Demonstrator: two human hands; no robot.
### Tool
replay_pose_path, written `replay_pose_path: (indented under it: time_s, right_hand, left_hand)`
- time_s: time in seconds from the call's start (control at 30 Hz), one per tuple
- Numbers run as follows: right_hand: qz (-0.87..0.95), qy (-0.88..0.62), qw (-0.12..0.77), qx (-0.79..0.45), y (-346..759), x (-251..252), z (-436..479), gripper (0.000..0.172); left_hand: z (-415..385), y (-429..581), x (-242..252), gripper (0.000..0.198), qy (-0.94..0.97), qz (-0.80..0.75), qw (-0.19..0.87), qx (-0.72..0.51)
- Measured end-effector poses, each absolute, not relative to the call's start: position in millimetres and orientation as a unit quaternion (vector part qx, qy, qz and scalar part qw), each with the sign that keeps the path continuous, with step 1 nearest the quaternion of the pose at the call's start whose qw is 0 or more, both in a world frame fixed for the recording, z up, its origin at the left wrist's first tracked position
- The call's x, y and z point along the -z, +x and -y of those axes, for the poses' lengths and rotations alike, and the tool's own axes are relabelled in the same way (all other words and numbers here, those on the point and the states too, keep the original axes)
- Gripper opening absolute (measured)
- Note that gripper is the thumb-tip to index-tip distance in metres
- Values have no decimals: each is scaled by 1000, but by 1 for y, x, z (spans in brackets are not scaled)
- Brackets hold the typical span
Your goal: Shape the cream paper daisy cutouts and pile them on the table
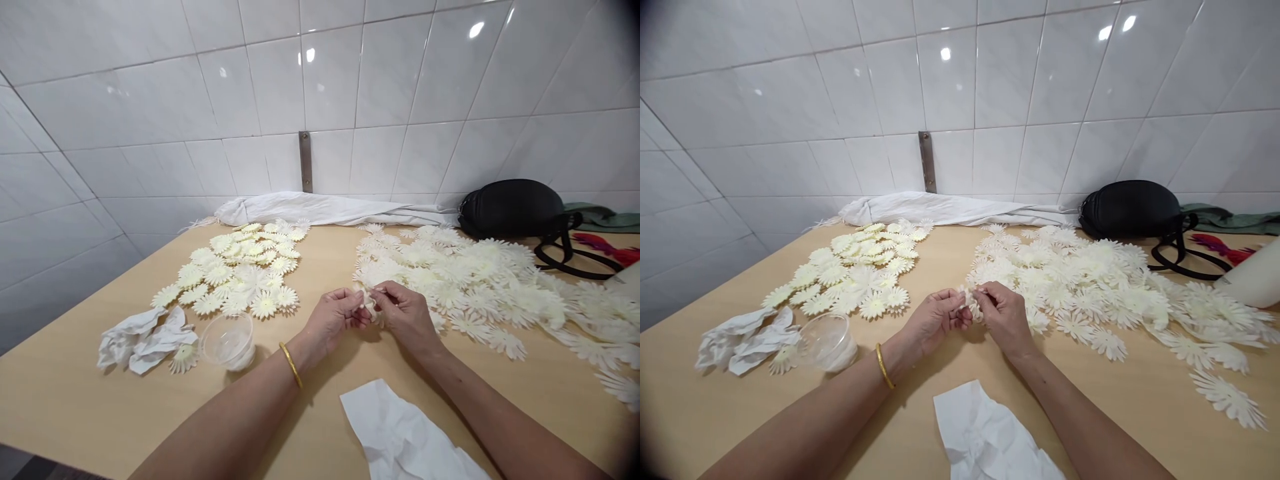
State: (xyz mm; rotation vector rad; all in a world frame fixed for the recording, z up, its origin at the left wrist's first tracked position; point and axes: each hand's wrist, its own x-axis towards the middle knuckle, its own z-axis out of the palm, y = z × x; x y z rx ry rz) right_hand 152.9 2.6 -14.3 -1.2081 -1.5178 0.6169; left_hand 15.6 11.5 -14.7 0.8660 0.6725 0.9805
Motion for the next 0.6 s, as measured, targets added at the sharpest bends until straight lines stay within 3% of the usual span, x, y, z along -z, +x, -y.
replay_pose_path:
  time_s: [0.1,0.2,0.6]
  right_hand:
    - [579,-566,558,-182,163,11,-8,24]
    - [545,-581,572,-193,170,6,-12,25]
    - [521,-411,525,-534,154,5,-3,29]
  left_hand:
    - [-13,14,16,28,389,-320,722,-475]
    - [-15,13,16,26,397,-347,692,-492]
    - [-7,17,10,13,451,-362,666,-471]
